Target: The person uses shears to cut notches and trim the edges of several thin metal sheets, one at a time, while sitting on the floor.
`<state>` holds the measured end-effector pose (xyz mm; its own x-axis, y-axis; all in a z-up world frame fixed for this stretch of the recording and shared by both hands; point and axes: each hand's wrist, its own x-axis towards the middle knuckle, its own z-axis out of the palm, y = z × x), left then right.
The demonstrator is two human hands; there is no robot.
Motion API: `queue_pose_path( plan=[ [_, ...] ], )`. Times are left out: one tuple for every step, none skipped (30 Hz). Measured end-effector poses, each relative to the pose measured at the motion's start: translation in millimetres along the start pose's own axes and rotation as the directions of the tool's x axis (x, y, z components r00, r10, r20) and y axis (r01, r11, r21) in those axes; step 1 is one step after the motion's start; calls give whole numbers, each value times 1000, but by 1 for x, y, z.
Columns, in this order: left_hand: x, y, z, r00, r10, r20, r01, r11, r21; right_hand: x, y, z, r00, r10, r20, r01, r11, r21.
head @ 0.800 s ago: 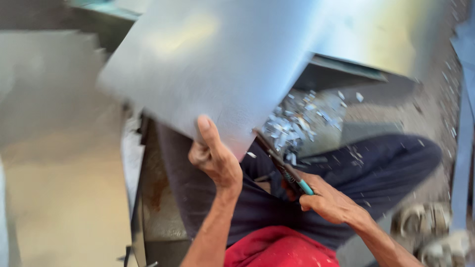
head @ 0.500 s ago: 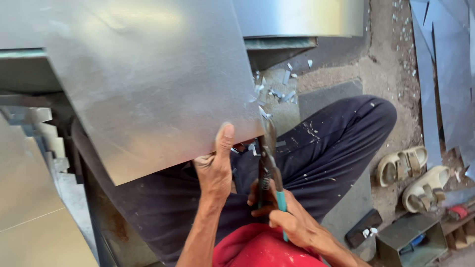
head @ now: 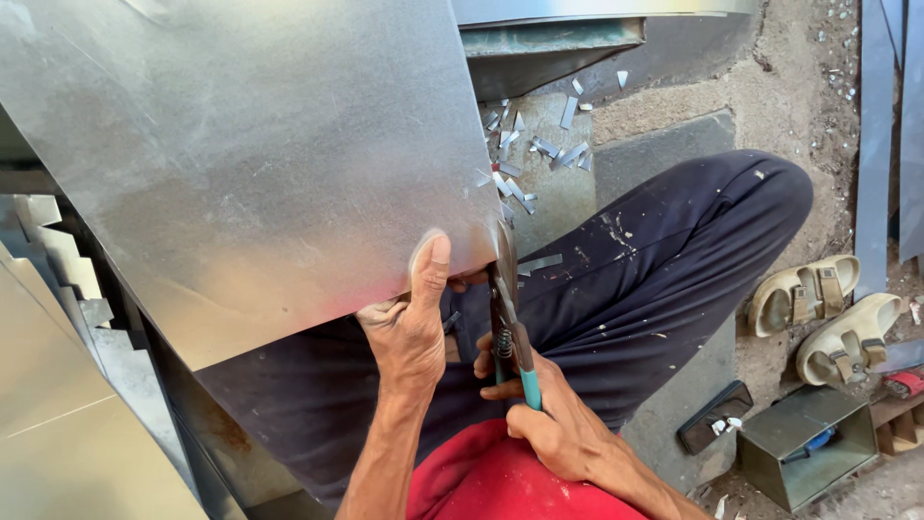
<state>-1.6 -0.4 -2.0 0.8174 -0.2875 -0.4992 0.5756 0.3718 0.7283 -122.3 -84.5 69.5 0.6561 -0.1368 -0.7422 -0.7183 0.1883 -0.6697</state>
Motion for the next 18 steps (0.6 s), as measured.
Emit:
queue_pose_path(
  plan=[
    [0, 0, -1, 1000, 4, -6, -4, 1000, 18, 1, 0, 1, 1000, 20, -7, -20, 1000, 9],
    [0, 0, -2, 1000, 8, -12, -7, 999, 35, 2, 2, 1, 999, 40, -14, -39, 999, 18],
    [0, 0, -2, 1000, 14, -17, -13, 999, 52, 3, 4, 1, 998, 57, -22, -57, 998, 25],
    [0, 0, -2, 1000, 16, -10, -15, 998, 58, 3, 6, 1, 997, 67, -46, -67, 998, -1],
    [0, 1, -3, 1000, 20, -1, -20, 998, 65, 4, 9, 1, 995, 74, -71, -76, 997, -27],
    [0, 2, -3, 1000, 24, 7, -24, 997, 72, 4, 13, 1, 992, 80, -96, -85, 995, -52],
    [0, 3, -2, 1000, 21, 9, -22, 998, 56, 7, 18, 2, 993, 22, -120, -37, 992, -119],
    [-1, 3, -2, 1000, 18, 10, -19, 999, 40, 11, 22, 3, 989, -37, -140, 11, 982, -187],
    [0, 3, -1, 1000, 16, 13, -17, 1000, 22, 13, 24, 2, 983, -99, -155, 57, 965, -256],
    [0, 4, 0, 1000, 12, 9, -12, 999, 31, 13, 24, 5, 982, -60, -179, 20, 976, -217],
    [2, 4, 0, 1000, 13, 2, -13, 999, 36, 16, 23, 9, 980, -24, -198, -12, 983, -181],
    [3, 4, 0, 1000, 14, -4, -13, 999, 41, 16, 19, 12, 976, 13, -216, -45, 988, -145],
    [2, 4, -1, 1000, 21, -4, -21, 998, 65, 16, 14, 13, 979, 10, -205, -36, 992, -122],
    [-1, 5, -3, 1000, 28, -5, -28, 996, 88, 16, 7, 13, 981, 8, -195, -28, 995, -98],
    [-1, 7, -5, 999, 38, -5, -38, 993, 115, 19, 2, 13, 983, 3, -182, -16, 997, -72],
    [0, 7, -5, 999, 50, 6, -51, 995, 88, 24, -1, 12, 984, 13, -176, -25, 997, -69],
    [-1, 7, -4, 999, 51, 19, -52, 997, 59, 25, -2, 11, 984, 31, -177, -43, 997, -65],
    [-2, 6, -3, 998, 52, 32, -53, 998, 29, 24, 0, 10, 983, 49, -179, -61, 996, -61]
  ],
)
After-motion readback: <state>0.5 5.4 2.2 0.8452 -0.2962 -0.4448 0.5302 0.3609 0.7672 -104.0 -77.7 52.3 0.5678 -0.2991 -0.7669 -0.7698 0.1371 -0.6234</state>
